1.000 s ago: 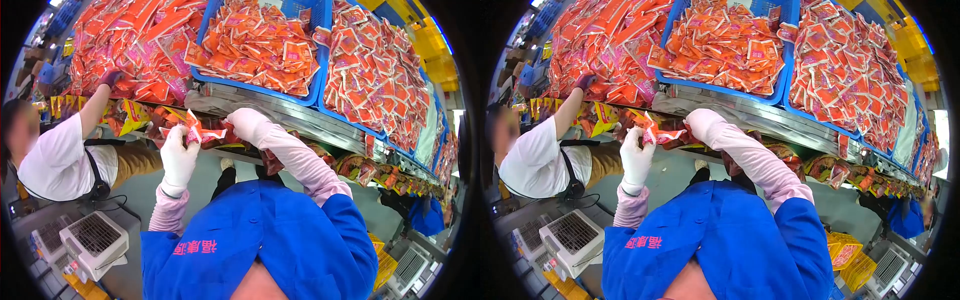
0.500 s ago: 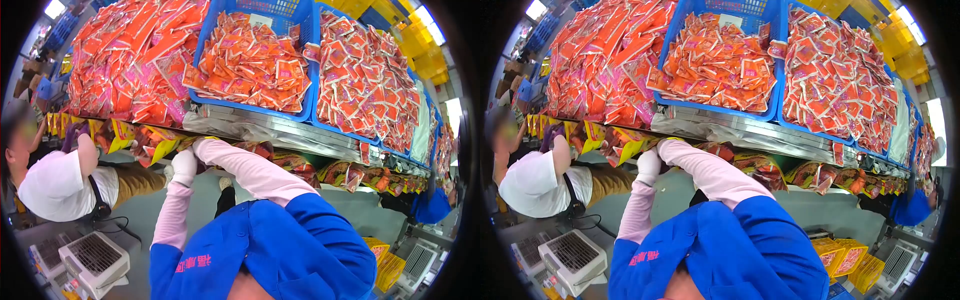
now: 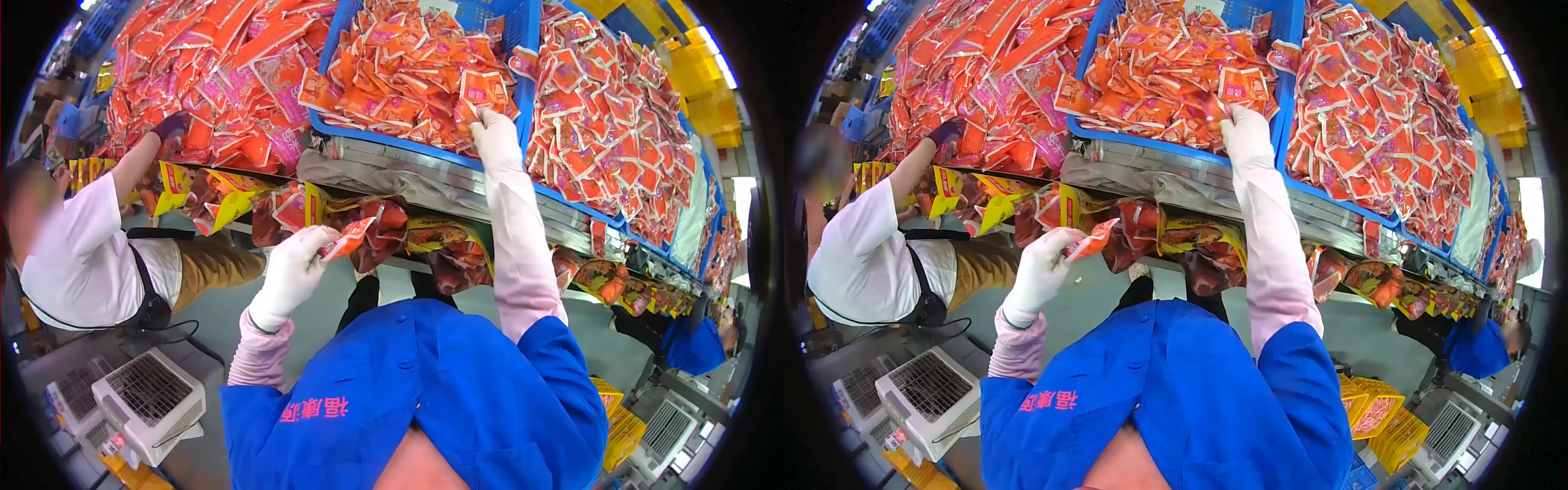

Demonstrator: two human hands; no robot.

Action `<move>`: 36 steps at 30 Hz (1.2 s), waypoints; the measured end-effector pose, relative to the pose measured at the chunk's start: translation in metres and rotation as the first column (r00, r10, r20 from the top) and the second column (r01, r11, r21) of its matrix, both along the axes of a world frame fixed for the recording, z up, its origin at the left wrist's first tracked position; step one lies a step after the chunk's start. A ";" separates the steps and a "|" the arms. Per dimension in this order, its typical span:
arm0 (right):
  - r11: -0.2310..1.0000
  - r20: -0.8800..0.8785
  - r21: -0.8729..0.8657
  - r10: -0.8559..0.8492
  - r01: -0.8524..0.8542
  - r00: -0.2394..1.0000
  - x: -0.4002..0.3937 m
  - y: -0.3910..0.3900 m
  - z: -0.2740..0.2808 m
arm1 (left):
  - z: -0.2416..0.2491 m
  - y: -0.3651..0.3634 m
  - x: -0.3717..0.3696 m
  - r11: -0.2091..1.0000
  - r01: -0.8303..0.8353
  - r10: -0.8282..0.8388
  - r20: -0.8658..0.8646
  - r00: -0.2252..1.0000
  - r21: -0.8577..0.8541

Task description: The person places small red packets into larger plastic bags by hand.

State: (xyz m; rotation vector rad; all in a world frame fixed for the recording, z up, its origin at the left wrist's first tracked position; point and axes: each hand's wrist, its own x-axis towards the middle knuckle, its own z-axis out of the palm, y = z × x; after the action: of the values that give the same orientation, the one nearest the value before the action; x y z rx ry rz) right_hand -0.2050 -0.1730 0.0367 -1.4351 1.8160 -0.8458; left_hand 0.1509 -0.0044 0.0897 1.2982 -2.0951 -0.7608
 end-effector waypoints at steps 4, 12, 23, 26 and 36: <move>0.813 0.253 0.203 0.496 -0.546 0.831 0.066 0.066 0.075 | 0.014 0.012 0.008 0.951 -0.171 0.154 0.083 0.985 0.258; 0.964 -0.369 -0.006 0.244 -0.265 0.897 0.052 0.088 0.068 | -0.054 0.035 0.018 0.942 -0.047 -0.170 0.594 0.787 0.332; 0.977 -0.834 -0.007 -0.124 0.215 0.538 -0.211 0.009 -0.097 | -0.063 0.021 0.015 0.995 -0.038 -0.023 0.580 0.814 0.093; 0.882 -0.608 -0.471 -0.343 0.022 0.716 -0.138 0.063 0.030 | -0.065 0.032 0.022 0.987 -0.125 0.056 0.528 0.848 0.097; 0.534 -0.226 0.004 0.824 -0.846 0.519 0.247 0.065 0.024 | -0.081 0.048 0.053 0.967 -0.252 0.246 0.436 0.866 -0.046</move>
State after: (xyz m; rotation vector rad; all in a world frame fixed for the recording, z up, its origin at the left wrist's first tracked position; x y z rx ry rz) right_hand 0.0417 -0.1082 0.0604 -2.2371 0.9273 -0.2698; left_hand 0.2042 0.0438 0.0087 1.8439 -2.1897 -0.3902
